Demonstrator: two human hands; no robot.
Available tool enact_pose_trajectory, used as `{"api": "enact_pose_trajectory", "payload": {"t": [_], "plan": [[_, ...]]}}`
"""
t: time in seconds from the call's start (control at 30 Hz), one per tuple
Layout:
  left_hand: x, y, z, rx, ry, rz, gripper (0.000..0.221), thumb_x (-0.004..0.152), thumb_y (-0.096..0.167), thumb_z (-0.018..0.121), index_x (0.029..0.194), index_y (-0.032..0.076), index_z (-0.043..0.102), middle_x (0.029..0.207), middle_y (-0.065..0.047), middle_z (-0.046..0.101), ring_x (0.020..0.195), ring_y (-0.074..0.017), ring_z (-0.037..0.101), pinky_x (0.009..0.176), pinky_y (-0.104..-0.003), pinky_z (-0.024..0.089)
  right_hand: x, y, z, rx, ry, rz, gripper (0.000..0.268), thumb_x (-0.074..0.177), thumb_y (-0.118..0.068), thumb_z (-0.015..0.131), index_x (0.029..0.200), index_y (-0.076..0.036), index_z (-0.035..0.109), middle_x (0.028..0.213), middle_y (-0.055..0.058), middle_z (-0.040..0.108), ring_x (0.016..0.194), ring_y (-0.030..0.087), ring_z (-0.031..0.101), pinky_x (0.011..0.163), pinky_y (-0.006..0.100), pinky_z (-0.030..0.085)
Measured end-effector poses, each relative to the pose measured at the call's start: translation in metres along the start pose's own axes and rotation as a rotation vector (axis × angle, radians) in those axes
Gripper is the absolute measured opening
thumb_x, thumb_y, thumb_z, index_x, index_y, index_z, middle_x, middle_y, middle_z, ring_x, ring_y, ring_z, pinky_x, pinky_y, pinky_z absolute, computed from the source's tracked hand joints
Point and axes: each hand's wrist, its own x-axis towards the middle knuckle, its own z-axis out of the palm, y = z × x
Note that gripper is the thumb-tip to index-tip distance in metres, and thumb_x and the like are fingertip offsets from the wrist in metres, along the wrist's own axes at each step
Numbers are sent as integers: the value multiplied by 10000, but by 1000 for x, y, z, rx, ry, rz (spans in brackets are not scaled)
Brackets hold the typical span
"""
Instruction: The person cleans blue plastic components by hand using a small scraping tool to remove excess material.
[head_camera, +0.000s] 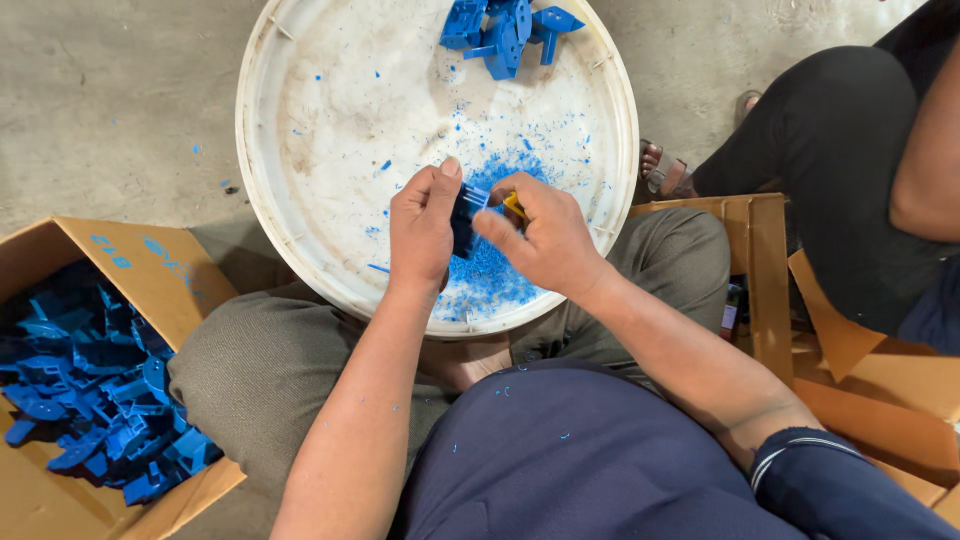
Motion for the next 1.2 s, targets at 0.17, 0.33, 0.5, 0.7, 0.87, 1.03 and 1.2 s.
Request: {"api": "enact_pose_trajectory", "payload": {"t": [0.17, 0.33, 0.5, 0.7, 0.87, 1.03, 1.2], "plan": [[0, 2, -1, -116, -5, -112, 329, 1034, 303, 630, 762, 120, 604, 690, 85, 486, 633, -28, 404, 568, -236, 355, 3, -13, -7, -243, -10, -112, 593, 785, -543, 854, 1043, -45, 661, 731, 77, 593, 645, 249, 602, 624, 379, 497], [0, 6, 0, -170, -28, -199, 289, 1024, 288, 626, 786, 125, 622, 682, 78, 506, 613, -36, 433, 561, -242, 375, 5, -16, -10, -265, -17, -144, 643, 778, -591, 844, 1040, -34, 657, 745, 83, 601, 692, 266, 625, 642, 394, 508], [0, 4, -1, -221, -46, -232, 279, 1022, 285, 623, 790, 132, 614, 688, 76, 524, 612, -38, 455, 564, -249, 400, 2, -15, -8, -257, 12, -101, 681, 746, -627, 840, 1019, -31, 654, 777, 98, 620, 680, 270, 633, 636, 393, 520], [3, -4, -2, -156, -23, -194, 273, 1018, 276, 640, 794, 121, 636, 698, 88, 509, 616, -25, 436, 552, -238, 365, 3, -11, -7, -343, -36, -213, 739, 736, -656, 843, 1034, -13, 636, 821, 128, 653, 760, 334, 660, 673, 429, 530], [3, -5, -3, -150, -34, -213, 287, 1012, 267, 651, 768, 119, 620, 675, 84, 505, 595, -26, 428, 528, -241, 355, 0, -7, -2, -352, -47, -196, 747, 732, -690, 823, 981, -10, 638, 792, 132, 646, 732, 333, 658, 663, 428, 532], [2, -1, -2, -95, -25, -206, 309, 1008, 285, 653, 751, 117, 615, 659, 87, 497, 589, -25, 415, 520, -243, 351, -2, -3, 5, -407, -21, -260, 695, 807, -692, 777, 882, -25, 597, 782, 137, 621, 740, 360, 637, 662, 446, 513], [4, -1, -4, -1, -17, -157, 329, 1009, 288, 661, 738, 108, 615, 660, 94, 471, 599, -23, 370, 522, -245, 318, -5, 0, 10, -420, -32, -246, 665, 858, -685, 715, 846, -34, 578, 772, 140, 620, 736, 370, 637, 644, 461, 497]]}}
